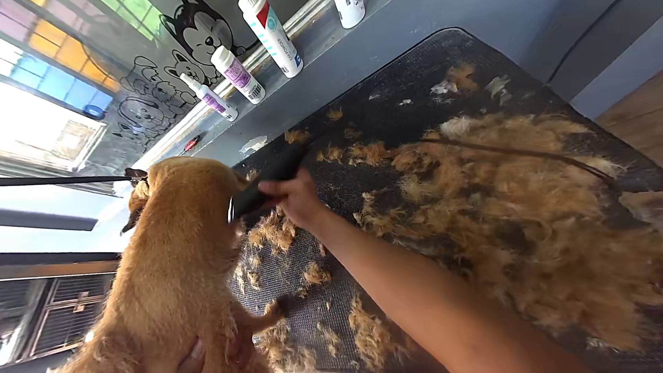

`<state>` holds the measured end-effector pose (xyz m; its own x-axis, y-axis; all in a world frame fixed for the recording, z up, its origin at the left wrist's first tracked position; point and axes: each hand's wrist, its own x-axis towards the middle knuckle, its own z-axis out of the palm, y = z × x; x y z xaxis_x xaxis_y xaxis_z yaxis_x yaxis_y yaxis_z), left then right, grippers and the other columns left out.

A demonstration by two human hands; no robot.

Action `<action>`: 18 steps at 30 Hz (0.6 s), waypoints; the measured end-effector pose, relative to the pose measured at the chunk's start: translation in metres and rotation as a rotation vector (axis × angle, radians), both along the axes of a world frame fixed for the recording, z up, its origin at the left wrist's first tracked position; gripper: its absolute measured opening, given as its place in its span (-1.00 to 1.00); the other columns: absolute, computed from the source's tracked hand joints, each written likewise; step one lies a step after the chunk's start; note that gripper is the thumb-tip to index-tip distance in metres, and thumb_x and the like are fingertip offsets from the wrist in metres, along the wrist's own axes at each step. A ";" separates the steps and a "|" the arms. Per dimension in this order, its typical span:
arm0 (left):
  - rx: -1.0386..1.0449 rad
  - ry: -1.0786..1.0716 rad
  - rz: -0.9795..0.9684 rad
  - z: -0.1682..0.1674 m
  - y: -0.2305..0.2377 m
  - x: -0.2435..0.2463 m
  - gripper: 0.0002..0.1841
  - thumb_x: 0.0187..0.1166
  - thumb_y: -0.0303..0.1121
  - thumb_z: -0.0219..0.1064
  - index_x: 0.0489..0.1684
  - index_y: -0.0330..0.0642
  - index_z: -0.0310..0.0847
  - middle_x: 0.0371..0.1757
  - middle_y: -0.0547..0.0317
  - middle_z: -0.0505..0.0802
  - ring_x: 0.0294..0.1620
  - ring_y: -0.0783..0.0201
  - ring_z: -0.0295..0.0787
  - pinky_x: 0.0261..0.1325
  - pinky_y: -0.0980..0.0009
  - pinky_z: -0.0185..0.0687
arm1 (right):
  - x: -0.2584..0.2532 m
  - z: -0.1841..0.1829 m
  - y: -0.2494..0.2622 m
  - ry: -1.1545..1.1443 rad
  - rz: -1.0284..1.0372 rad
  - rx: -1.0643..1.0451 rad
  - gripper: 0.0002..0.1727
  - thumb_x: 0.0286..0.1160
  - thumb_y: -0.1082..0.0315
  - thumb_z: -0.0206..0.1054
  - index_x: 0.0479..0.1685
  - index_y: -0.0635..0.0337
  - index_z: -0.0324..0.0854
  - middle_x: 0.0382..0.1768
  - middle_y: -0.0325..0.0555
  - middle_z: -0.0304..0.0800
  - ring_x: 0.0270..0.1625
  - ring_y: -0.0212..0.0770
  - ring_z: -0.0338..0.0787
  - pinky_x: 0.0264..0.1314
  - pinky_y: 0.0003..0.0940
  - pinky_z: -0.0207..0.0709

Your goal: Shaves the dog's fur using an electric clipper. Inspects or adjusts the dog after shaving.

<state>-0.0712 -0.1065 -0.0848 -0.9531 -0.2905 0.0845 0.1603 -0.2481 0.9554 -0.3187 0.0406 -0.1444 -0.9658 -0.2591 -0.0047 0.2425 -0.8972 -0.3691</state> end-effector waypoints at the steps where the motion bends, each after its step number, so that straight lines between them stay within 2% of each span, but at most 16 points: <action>1: -0.024 -0.008 0.010 0.000 0.000 -0.001 -0.79 0.46 -0.11 0.46 -0.15 0.00 0.83 -0.38 0.27 0.82 -0.45 0.42 0.72 -0.38 0.47 0.65 | -0.014 -0.002 -0.002 -0.042 -0.068 -0.023 -0.32 0.33 0.67 0.44 0.48 0.27 0.25 0.04 0.23 0.78 -0.11 0.14 0.89 -0.20 0.13 0.85; 3: -0.026 -0.011 0.004 0.001 0.005 -0.004 -0.79 0.46 -0.11 0.47 -0.18 0.00 0.83 -0.39 0.25 0.82 -0.47 0.41 0.71 -0.39 0.46 0.64 | -0.036 -0.006 -0.010 -0.124 -0.133 -0.066 -0.21 0.35 0.67 0.46 0.59 0.20 0.14 0.19 0.28 0.71 0.01 0.25 0.86 -0.10 0.29 0.82; 5: 0.054 -0.008 -0.037 0.001 0.019 -0.008 -0.75 0.47 -0.11 0.45 -0.15 -0.07 0.84 -0.38 0.21 0.83 -0.48 0.39 0.72 -0.39 0.47 0.64 | -0.029 -0.009 -0.020 -0.167 -0.086 -0.062 -0.20 0.36 0.65 0.44 0.62 0.16 0.12 0.16 0.24 0.74 -0.03 0.22 0.88 -0.14 0.24 0.82; 7: 0.161 0.002 -0.095 -0.004 0.031 -0.011 -0.71 0.48 -0.15 0.42 -0.05 -0.16 0.82 -0.33 0.15 0.86 -0.42 0.35 0.77 -0.32 0.45 0.68 | -0.001 -0.008 -0.019 -0.154 0.008 -0.034 -0.31 0.34 0.68 0.43 0.50 0.21 0.26 0.04 0.20 0.79 -0.11 0.14 0.88 -0.19 0.15 0.83; 9: 0.179 0.021 -0.136 -0.010 0.028 -0.009 -0.74 0.48 -0.20 0.38 -0.06 -0.15 0.76 -0.30 0.17 0.85 -0.38 0.34 0.78 -0.28 0.42 0.70 | 0.022 -0.007 -0.010 -0.075 0.105 -0.002 -0.40 0.29 0.73 0.42 0.37 0.28 0.37 -0.02 0.20 0.81 -0.15 0.08 0.89 -0.23 0.03 0.84; 11: 0.107 0.022 -0.126 -0.008 0.023 -0.006 -0.73 0.52 -0.17 0.39 -0.02 -0.13 0.82 -0.30 0.21 0.86 -0.39 0.41 0.76 -0.29 0.49 0.67 | 0.023 -0.004 0.002 -0.028 0.074 0.026 -0.42 0.29 0.70 0.44 0.35 0.30 0.38 -0.07 0.18 0.83 -0.20 0.04 0.90 -0.25 -0.02 0.85; 14: -0.052 0.016 -0.016 0.004 0.017 -0.002 -0.80 0.47 -0.23 0.46 -0.05 -0.04 0.86 -0.30 0.24 0.89 -0.39 0.44 0.79 -0.30 0.52 0.71 | 0.000 0.008 0.012 -0.087 -0.079 -0.049 -0.33 0.41 0.63 0.41 0.51 0.22 0.21 0.06 0.22 0.76 -0.12 0.14 0.89 -0.23 0.12 0.84; 16: -0.054 -0.005 -0.015 0.007 0.021 -0.006 -0.79 0.44 -0.20 0.48 -0.10 -0.05 0.86 -0.35 0.22 0.86 -0.44 0.41 0.76 -0.35 0.47 0.67 | 0.001 0.016 0.010 -0.091 -0.087 -0.082 -0.26 0.39 0.63 0.43 0.56 0.18 0.16 0.11 0.24 0.73 -0.06 0.20 0.87 -0.21 0.21 0.83; 18: -0.060 -0.003 -0.020 0.007 0.021 -0.008 -0.78 0.42 -0.20 0.49 -0.09 -0.06 0.84 -0.35 0.20 0.85 -0.45 0.41 0.73 -0.38 0.48 0.64 | 0.021 0.018 0.007 -0.059 -0.019 -0.070 -0.28 0.33 0.65 0.44 0.51 0.18 0.21 0.06 0.19 0.77 -0.07 0.14 0.88 -0.21 0.13 0.83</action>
